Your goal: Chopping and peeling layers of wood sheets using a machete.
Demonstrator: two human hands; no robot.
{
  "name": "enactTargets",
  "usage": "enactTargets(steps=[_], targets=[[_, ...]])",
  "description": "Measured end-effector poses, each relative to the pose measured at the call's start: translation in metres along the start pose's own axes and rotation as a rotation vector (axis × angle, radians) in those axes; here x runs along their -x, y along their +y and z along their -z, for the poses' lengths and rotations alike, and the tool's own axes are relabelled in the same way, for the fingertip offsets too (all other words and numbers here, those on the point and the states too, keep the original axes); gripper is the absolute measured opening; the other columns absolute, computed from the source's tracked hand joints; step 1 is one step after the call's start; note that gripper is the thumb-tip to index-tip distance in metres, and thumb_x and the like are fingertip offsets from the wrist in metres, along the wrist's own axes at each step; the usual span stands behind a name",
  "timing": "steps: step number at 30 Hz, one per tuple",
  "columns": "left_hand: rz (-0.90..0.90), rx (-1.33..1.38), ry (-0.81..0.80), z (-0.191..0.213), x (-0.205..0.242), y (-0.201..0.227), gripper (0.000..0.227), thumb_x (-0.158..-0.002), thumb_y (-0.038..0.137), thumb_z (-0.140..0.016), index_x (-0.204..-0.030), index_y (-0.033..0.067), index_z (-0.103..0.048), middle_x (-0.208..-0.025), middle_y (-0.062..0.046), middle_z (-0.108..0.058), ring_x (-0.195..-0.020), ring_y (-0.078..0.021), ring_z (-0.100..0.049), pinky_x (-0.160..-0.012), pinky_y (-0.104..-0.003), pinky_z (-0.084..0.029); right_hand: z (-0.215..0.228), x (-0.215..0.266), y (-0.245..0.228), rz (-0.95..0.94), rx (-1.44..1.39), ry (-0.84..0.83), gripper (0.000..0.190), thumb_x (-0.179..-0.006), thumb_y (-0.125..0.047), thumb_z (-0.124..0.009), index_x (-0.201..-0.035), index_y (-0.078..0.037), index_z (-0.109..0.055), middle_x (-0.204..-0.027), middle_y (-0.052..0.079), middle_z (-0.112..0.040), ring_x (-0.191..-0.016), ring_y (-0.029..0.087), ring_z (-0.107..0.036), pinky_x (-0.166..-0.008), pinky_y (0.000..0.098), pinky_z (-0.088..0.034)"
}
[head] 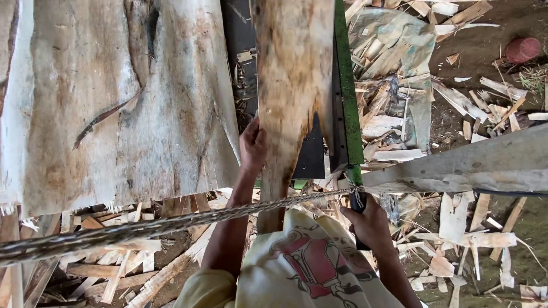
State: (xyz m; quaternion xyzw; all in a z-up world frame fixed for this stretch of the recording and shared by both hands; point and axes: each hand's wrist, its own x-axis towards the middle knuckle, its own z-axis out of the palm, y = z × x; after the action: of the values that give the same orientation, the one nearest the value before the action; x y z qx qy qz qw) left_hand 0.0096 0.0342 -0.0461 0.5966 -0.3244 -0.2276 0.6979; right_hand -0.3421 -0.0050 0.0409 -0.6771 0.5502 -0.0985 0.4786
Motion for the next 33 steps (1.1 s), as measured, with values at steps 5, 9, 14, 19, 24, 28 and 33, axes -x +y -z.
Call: enactTargets(steps=[5,9,14,19,24,28,33], targets=[[0.128,0.135,0.027,0.022,0.022,-0.091,0.033,-0.102,-0.004,-0.049,-0.129,-0.0065,-0.066,-0.079,0.013,-0.041,-0.068,-0.0008,-0.033,-0.057,-0.018,-0.027,0.001,0.003,-0.001,-0.004,-0.035,-0.008,0.038,-0.079,-0.024,-0.078,-0.102,0.001,-0.062,-0.065,0.014,-0.070,-0.050,0.022,-0.069,-0.048,0.0379,-0.054],[0.200,0.122,0.038,0.039,0.027,-0.139,0.042,-0.099,-0.002,-0.048,-0.138,-0.0048,-0.062,-0.109,0.004,-0.068,-0.087,-0.0046,-0.053,-0.072,-0.020,-0.046,-0.003,0.000,0.002,-0.060,-0.077,-0.018,0.035,-0.080,-0.021,-0.078,-0.101,0.002,-0.063,-0.069,0.011,-0.069,-0.050,0.020,-0.068,-0.047,0.0372,-0.054],[0.255,0.025,0.042,0.043,0.025,-0.146,0.039,-0.103,0.005,-0.054,-0.142,-0.0018,-0.057,-0.128,-0.006,-0.070,-0.111,-0.0131,-0.063,-0.095,-0.027,-0.052,0.003,0.007,-0.012,-0.067,-0.100,-0.026,0.033,-0.081,-0.021,-0.077,-0.100,0.002,-0.060,-0.067,0.010,-0.067,-0.050,0.019,-0.066,-0.048,0.0370,-0.054],[0.199,0.025,0.017,0.044,0.025,-0.150,0.044,-0.100,0.003,-0.053,-0.144,-0.0018,-0.057,-0.130,-0.009,-0.070,-0.114,-0.0154,-0.063,-0.099,-0.028,-0.051,0.011,0.008,-0.012,-0.040,-0.061,-0.026,0.032,-0.084,-0.022,-0.076,-0.100,0.000,-0.059,-0.066,0.010,-0.065,-0.052,0.018,-0.064,-0.049,0.0352,-0.053],[0.386,-0.152,0.050,0.039,0.012,-0.128,0.058,-0.097,0.002,-0.069,-0.149,-0.0009,-0.044,-0.139,-0.009,-0.060,-0.121,-0.0175,-0.061,-0.104,-0.029,-0.050,0.013,0.007,-0.012,-0.035,-0.060,-0.057,0.033,-0.083,-0.022,-0.076,-0.100,0.001,-0.058,-0.067,0.008,-0.064,-0.053,0.018,-0.065,-0.050,0.0347,-0.055],[0.225,0.066,-0.013,0.036,0.013,-0.121,0.068,-0.086,-0.010,-0.056,-0.153,-0.0023,-0.046,-0.143,-0.013,-0.063,-0.122,-0.0202,-0.063,-0.105,-0.031,-0.051,0.010,0.007,-0.012,-0.063,-0.004,-0.065,0.036,-0.082,-0.021,-0.077,-0.105,-0.002,-0.058,-0.067,0.010,-0.067,-0.055,0.019,-0.066,-0.052,0.0345,-0.055],[0.139,-0.086,-0.049,0.024,0.027,-0.097,0.066,-0.085,-0.013,-0.054,-0.150,-0.0031,-0.049,-0.141,-0.012,-0.066,-0.125,-0.0161,-0.062,-0.106,-0.028,-0.049,0.016,0.010,-0.014,-0.022,-0.081,-0.064,0.034,-0.081,-0.018,-0.075,-0.104,0.000,-0.057,-0.070,0.009,-0.064,-0.054,0.018,-0.065,-0.048,0.0353,-0.054]])
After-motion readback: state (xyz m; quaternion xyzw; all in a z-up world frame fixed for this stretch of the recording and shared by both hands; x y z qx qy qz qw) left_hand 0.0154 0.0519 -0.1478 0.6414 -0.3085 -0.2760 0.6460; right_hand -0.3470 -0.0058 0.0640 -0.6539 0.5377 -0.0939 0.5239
